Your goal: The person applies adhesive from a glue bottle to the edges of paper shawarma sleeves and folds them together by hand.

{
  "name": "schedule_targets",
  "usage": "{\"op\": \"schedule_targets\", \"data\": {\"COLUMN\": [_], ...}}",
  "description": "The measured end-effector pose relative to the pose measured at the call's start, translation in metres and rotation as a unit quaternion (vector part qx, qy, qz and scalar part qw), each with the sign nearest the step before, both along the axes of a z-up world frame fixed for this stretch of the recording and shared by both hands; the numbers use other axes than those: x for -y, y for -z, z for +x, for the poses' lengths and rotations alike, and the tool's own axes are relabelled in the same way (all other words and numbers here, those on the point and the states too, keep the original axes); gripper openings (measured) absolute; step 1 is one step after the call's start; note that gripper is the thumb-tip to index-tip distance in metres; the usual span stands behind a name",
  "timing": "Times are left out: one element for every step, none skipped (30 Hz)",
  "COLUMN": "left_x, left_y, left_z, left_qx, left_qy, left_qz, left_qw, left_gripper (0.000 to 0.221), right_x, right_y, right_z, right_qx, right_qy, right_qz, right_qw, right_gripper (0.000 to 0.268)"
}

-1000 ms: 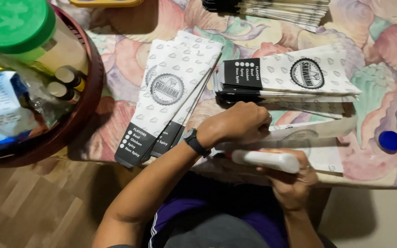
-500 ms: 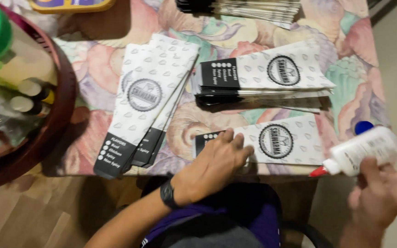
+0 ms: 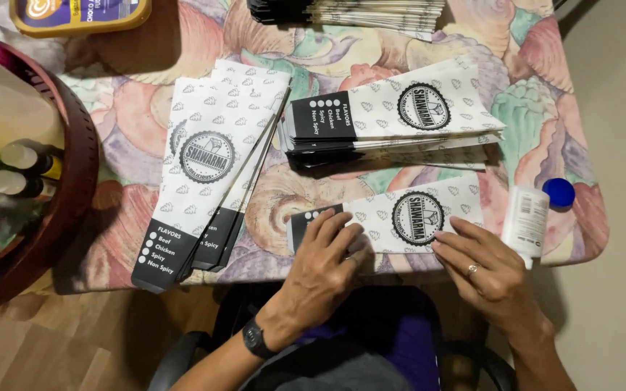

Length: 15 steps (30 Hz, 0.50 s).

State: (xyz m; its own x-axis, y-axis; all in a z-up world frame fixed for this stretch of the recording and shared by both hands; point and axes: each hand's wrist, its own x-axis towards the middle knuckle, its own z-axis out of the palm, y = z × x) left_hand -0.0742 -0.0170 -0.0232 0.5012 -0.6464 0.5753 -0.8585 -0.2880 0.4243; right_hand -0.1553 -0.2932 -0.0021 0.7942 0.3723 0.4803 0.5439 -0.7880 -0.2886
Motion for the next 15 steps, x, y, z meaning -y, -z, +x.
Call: {"op": "schedule_targets", "data": {"left_x": [-0.003,-0.006,-0.012,-0.018,-0.025,-0.027,-0.030,-0.032,-0.032,-0.032,-0.031,-0.031,-0.030,-0.030,-0.029], "left_y": [0.000,-0.001,-0.002,-0.002,-0.003,-0.001,0.002,0.004,0.004,0.003,0.003,0.003,0.003,0.003,0.002], "left_z": [-0.001,-0.002,-0.003,-0.004,-0.005,-0.006,-0.006,-0.007,-0.007,-0.008,-0.007,-0.007,-0.006,-0.006,-0.006], "left_qx": [0.026,0.051,0.051,0.056,0.060,0.059,0.050,0.041,0.040,0.039,0.038,0.038,0.040,0.041,0.040], "left_qy": [-0.039,-0.078,-0.080,-0.096,-0.111,-0.113,-0.107,-0.100,-0.101,-0.101,-0.100,-0.100,-0.101,-0.101,-0.101], "left_qz": [0.012,0.024,0.025,0.028,0.033,0.034,0.025,0.016,0.016,0.013,0.010,0.010,0.004,-0.003,-0.002], "left_qw": [0.999,0.995,0.995,0.993,0.991,0.991,0.993,0.994,0.994,0.994,0.994,0.994,0.994,0.994,0.994], "left_gripper": [0.012,0.015,0.015,0.012,0.011,0.011,0.011,0.012,0.012,0.012,0.011,0.011,0.009,0.008,0.008], "right_x": [0.000,-0.001,0.001,0.003,0.004,0.005,0.007,0.009,0.008,0.008,0.008,0.008,0.007,0.007,0.006], "right_y": [0.000,0.001,0.000,-0.001,-0.002,-0.002,-0.002,-0.002,-0.003,-0.005,-0.008,-0.008,-0.009,-0.009,-0.009], "right_z": [0.001,0.003,0.003,0.004,0.004,0.004,0.004,0.004,0.004,0.005,0.006,0.006,0.005,0.005,0.005], "right_qx": [0.008,0.016,0.017,0.015,0.012,0.011,0.000,-0.011,-0.012,-0.009,-0.005,-0.005,-0.004,-0.004,-0.005], "right_qy": [0.003,0.006,0.004,-0.003,-0.009,-0.012,-0.013,-0.014,-0.015,-0.022,-0.029,-0.029,-0.029,-0.028,-0.028], "right_qz": [-0.007,-0.014,-0.014,-0.026,-0.037,-0.036,-0.035,-0.035,-0.035,-0.034,-0.034,-0.035,-0.041,-0.047,-0.047], "right_qw": [1.000,1.000,1.000,1.000,0.999,0.999,0.999,0.999,0.999,0.999,0.999,0.999,0.999,0.999,0.999], "right_gripper": [0.025,0.021,0.021,0.022,0.024,0.024,0.025,0.027,0.027,0.026,0.024,0.024,0.024,0.023,0.023]}}
